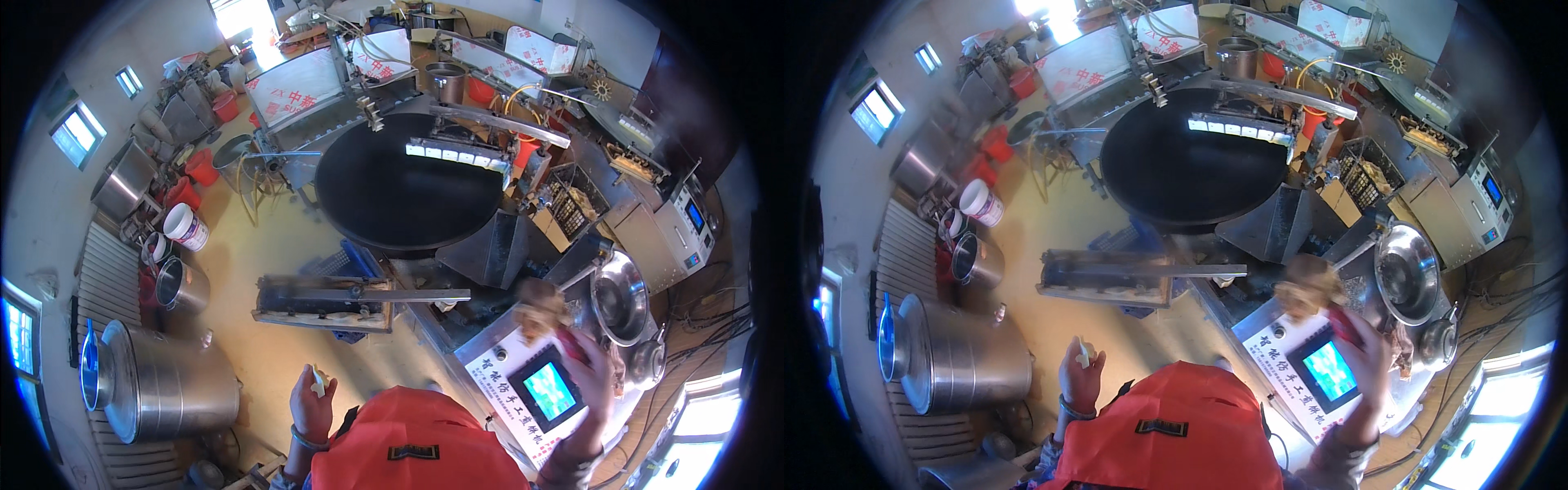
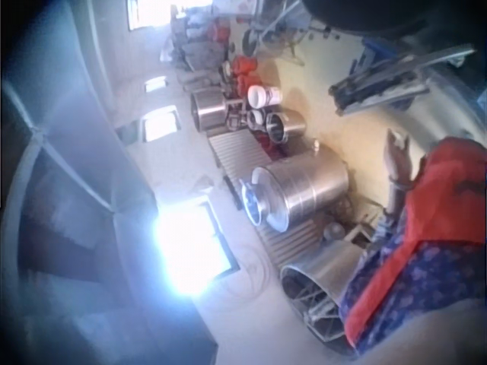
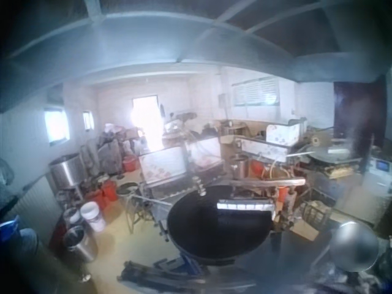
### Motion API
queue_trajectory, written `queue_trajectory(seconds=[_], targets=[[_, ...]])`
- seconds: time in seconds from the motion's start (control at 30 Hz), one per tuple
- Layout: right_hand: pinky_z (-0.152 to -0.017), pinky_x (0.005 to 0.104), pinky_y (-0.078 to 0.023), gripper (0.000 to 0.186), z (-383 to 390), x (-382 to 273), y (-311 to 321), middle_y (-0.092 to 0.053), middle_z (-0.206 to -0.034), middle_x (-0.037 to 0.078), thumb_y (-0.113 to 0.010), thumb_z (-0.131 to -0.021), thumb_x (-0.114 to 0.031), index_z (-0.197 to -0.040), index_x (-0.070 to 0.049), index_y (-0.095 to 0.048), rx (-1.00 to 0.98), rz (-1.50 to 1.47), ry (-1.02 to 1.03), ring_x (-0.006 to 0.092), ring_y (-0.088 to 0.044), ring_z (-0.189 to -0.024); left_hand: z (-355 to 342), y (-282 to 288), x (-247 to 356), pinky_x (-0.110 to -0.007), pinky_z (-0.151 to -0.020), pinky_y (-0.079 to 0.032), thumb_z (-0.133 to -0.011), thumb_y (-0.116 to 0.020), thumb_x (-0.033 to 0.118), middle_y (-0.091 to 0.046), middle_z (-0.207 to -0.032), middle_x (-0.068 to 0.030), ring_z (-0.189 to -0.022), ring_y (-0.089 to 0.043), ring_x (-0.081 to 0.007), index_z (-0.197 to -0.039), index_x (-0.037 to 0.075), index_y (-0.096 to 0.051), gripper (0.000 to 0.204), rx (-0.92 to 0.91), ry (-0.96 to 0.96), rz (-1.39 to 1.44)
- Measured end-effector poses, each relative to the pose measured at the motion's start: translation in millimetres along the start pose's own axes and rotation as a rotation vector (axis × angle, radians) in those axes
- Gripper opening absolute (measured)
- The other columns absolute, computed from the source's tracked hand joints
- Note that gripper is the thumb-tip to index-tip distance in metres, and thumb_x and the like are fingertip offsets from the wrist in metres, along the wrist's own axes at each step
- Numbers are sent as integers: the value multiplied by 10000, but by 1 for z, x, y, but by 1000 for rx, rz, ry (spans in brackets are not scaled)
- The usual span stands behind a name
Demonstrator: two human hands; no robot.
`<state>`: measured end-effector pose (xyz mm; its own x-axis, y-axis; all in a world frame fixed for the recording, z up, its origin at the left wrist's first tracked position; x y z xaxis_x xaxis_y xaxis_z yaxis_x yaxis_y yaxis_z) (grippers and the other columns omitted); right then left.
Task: The person prepares crepes in a commercial kitchen. They handle dough, operate a crepe-making machine, and use a ladle to pour batter onto a hot griddle. They also check a large mixing bowl containing batter.
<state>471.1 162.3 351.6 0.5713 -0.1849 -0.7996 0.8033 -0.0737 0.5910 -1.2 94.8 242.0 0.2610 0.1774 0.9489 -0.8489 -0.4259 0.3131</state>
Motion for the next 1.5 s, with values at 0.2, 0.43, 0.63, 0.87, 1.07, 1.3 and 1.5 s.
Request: queue_trajectory(seconds=[0.2, 0.43, 0.63, 0.87, 1.07, 1.3, 1.5], targets=[[-767, 430, -501, 399, -184, -32, -187, -658, -947, 175, -646, -753, -183, -1146, -126, -613, -53, 428, 306, 351, -633, -882, -39, 36, -41, -306, -700, -499, -751, -709, -18, -596, -828, -78, -746, -583, -184, -1069, -22, -542, 360, 97, 153, 310], [-713, 410, -523, 226, -377, -21, -310, -675, -872, 139, -677, -640, -147, -861, -154, -728, -424, 1135, 333, 334, -649, -840, -44, 56, -45, -334, -734, -450, -909, -592, 214, -579, -762, -22, -662, -528, -131, -944, 82, -564, 140, 430, 384, 1130], [-744, 413, -522, 218, -382, -53, -375, -676, -874, 160, -682, -666, -194, -859, -103, -724, -592, 975, 502, 336, -655, -843, -67, 45, -41, -341, -744, -432, -944, -528, 290, -574, -734, 4, -626, -498, -100, -861, 131, -568, 184, 623, 495, 1040], [-743, 400, -535, 191, -370, -123, -462, -689, -891, 144, -676, -717, -172, -870, -68, -724, -620, 957, 556, 307, -668, -863, -89, 37, -43, -344, -773, -405, -948, -521, 298, -546, -726, 6, -664, -482, -104, -842, 125, -555, 207, 616, 544, 1012], [-738, 389, -533, 250, -359, -154, -505, -689, -900, 142, -710, -711, -256, -870, -63, -720, -695, 941, 595, 302, -667, -860, -81, 51, -51, -345, -775, -392, -954, -507, 315, -536, -728, 2, -662, -468, -100, -826, 124, -542, 233, 659, 513, 1009], [-743, 376, -538, 199, -365, -190, -543, -693, -914, 141, -649, -714, -161, -873, -68, -725, -607, 924, 580, 287, -674, -874, -59, 60, -54, -316, -726, -439, -951, -515, 267, -557, -710, 4, -576, -469, -102, -831, 131, -542, 183, 821, 527, 1043], [-662, 388, -547, 170, -377, -202, -577, -699, -876, 118, -604, -757, -144, -858, -101, -734, -561, 899, 707, 284, -680, -828, -24, 71, -61, -308, -731, -437, -934, -538, 291, -563, -712, 2, -582, -477, -102, -857, 154, -560, 158, 862, 499, 1023]])
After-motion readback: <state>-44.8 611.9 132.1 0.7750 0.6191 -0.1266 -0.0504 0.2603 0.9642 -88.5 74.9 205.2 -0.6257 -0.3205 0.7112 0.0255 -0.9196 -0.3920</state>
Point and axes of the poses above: each hand's wrist, its own z-axis away from the middle knuckle, its own y-axis out of the back of the hand, x = y × z, the point moved 3 cm from there along -z, towards the middle knuckle
